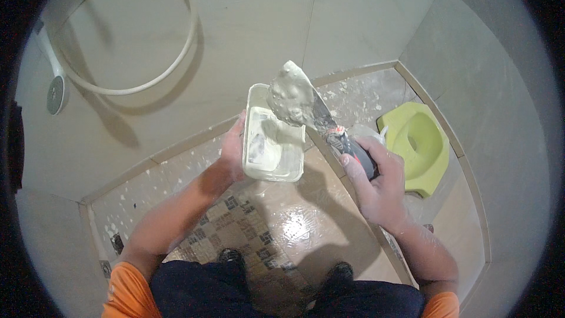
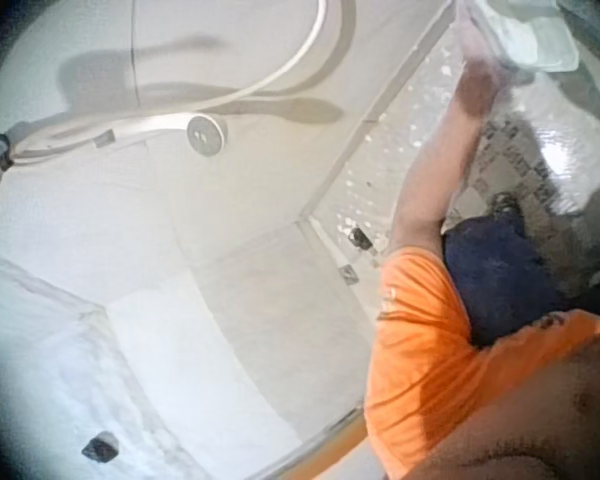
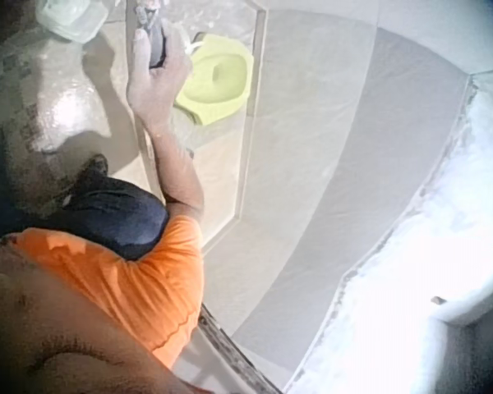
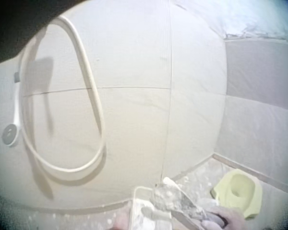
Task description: The person scrapes plaster from a container and applies it to a wall using a putty knife.
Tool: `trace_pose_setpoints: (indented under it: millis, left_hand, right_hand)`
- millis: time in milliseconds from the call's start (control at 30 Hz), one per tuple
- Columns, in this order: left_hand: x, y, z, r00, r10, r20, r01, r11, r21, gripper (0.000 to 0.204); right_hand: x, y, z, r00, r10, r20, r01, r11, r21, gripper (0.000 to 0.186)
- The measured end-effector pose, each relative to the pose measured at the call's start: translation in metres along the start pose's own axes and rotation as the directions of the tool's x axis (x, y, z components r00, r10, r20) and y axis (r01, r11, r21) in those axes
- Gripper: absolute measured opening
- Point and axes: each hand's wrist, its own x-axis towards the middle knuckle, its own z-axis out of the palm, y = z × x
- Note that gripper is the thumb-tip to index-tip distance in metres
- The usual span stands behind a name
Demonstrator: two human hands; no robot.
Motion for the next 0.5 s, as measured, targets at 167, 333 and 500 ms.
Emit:
trace_pose_setpoints:
  millis: [167, 333, 500]
  left_hand:
    - [-0.007, -0.012, 0.007, 0.990, -0.085, 0.112, 0.096, 0.991, -0.093, 0.066]
    - [-0.016, -0.019, -0.005, 0.975, -0.220, 0.044, 0.220, 0.975, -0.009, 0.067]
    - [-0.013, -0.026, -0.020, 0.977, -0.207, 0.054, 0.209, 0.977, -0.037, 0.066]
  right_hand:
    - [-0.004, -0.001, -0.001, 0.983, -0.181, -0.028, 0.178, 0.980, -0.086, 0.029]
    - [-0.005, -0.005, -0.010, 0.962, -0.262, -0.072, 0.250, 0.957, -0.146, 0.029]
    - [-0.011, 0.000, -0.009, 0.952, -0.303, 0.047, 0.307, 0.939, -0.156, 0.031]
